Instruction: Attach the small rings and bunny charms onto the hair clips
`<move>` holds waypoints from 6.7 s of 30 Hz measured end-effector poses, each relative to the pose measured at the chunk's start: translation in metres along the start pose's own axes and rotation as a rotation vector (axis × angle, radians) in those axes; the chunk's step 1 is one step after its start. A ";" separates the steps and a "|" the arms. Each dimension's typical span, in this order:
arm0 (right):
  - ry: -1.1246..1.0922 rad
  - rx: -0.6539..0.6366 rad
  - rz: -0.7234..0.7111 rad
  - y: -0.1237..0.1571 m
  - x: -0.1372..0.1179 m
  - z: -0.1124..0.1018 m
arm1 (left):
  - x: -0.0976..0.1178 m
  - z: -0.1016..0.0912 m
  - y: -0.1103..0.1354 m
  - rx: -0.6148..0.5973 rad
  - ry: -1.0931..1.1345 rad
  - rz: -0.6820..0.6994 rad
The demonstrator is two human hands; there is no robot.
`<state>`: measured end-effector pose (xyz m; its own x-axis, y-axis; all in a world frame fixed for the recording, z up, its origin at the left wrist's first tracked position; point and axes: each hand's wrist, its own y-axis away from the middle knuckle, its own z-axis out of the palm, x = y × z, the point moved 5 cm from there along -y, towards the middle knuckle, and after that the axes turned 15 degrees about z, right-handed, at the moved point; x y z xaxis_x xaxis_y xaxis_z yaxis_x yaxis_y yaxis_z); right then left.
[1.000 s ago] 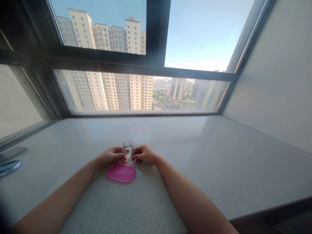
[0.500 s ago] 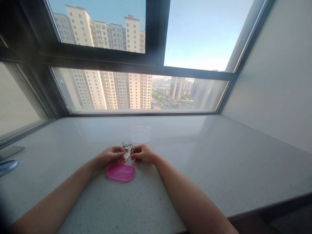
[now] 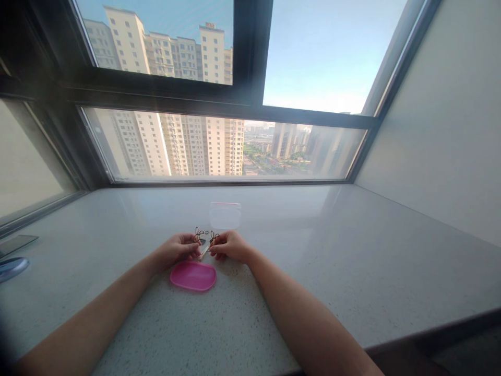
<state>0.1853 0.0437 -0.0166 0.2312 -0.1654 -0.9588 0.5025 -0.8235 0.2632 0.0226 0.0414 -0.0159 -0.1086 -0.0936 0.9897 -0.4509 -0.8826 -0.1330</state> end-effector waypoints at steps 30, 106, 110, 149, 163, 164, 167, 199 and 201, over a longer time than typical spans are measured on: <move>-0.022 0.029 0.007 -0.004 0.004 0.000 | 0.001 0.003 0.000 0.023 0.005 -0.033; -0.010 -0.082 -0.017 -0.003 0.001 0.003 | -0.003 -0.001 -0.001 0.079 0.033 -0.091; -0.008 -0.077 -0.026 -0.003 0.002 0.003 | -0.004 -0.002 -0.001 0.092 0.017 -0.100; 0.015 -0.029 -0.024 0.001 -0.002 0.003 | -0.001 0.002 0.001 0.021 0.016 -0.074; 0.008 -0.089 -0.008 0.004 -0.003 0.004 | 0.002 0.003 0.003 0.013 0.096 -0.060; 0.005 -0.090 -0.009 0.004 -0.003 0.004 | 0.003 0.003 0.003 0.010 0.097 -0.058; -0.004 -0.091 -0.005 0.004 -0.003 0.004 | 0.004 0.003 0.004 0.005 0.100 -0.052; 0.023 -0.071 -0.021 0.002 -0.002 0.002 | 0.005 0.003 0.004 -0.033 0.085 -0.018; 0.030 -0.068 -0.018 0.002 -0.002 0.002 | 0.004 0.002 0.003 -0.029 0.077 -0.023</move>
<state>0.1843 0.0409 -0.0146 0.2456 -0.1335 -0.9601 0.5620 -0.7874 0.2533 0.0228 0.0369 -0.0118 -0.1658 -0.0370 0.9855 -0.4798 -0.8700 -0.1134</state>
